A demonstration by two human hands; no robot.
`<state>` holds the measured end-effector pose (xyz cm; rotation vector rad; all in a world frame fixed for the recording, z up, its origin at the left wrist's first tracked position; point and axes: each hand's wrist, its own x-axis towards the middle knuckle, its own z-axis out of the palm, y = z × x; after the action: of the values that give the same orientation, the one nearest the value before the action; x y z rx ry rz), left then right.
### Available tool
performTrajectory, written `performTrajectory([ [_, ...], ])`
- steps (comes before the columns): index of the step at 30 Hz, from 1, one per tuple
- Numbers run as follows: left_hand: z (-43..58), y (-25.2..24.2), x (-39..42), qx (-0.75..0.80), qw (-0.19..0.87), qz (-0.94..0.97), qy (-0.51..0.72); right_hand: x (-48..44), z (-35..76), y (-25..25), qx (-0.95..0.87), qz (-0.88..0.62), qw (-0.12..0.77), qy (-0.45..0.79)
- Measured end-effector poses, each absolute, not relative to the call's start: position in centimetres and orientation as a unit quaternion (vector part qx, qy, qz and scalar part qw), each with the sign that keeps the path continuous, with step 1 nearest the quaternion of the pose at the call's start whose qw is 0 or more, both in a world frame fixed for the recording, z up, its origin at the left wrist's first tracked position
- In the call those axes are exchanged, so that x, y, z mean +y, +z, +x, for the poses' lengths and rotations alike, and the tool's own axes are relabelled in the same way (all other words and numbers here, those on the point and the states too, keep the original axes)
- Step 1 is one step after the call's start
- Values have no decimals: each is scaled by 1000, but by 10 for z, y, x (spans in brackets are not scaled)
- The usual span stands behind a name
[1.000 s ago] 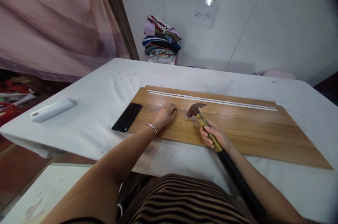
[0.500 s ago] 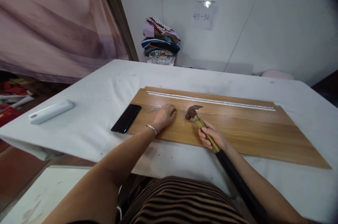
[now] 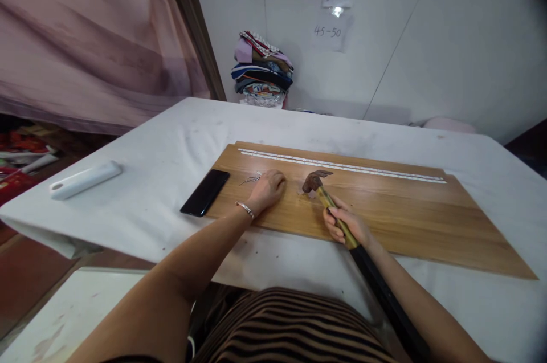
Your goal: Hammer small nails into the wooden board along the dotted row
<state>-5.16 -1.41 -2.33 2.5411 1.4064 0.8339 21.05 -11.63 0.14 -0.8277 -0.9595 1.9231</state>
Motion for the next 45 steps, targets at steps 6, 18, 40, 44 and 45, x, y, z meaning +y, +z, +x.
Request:
performTrajectory([
  [6,-52,-23,-15,463,56,840,278,-116,209,2,-381,-330,399,766],
  [18,-50,-23,-14,467,61,840,270,-116,209,0,-384,-336,389,767],
  [40,-51,-23,-14,467,62,839,272,-117,208,1,-386,-341,385,766],
  [44,-52,-24,-14,465,59,840,272,-117,208,2,-385,-339,387,766],
  [45,-52,-24,-14,465,57,841,271,-117,208,2,-385,-337,389,766],
])
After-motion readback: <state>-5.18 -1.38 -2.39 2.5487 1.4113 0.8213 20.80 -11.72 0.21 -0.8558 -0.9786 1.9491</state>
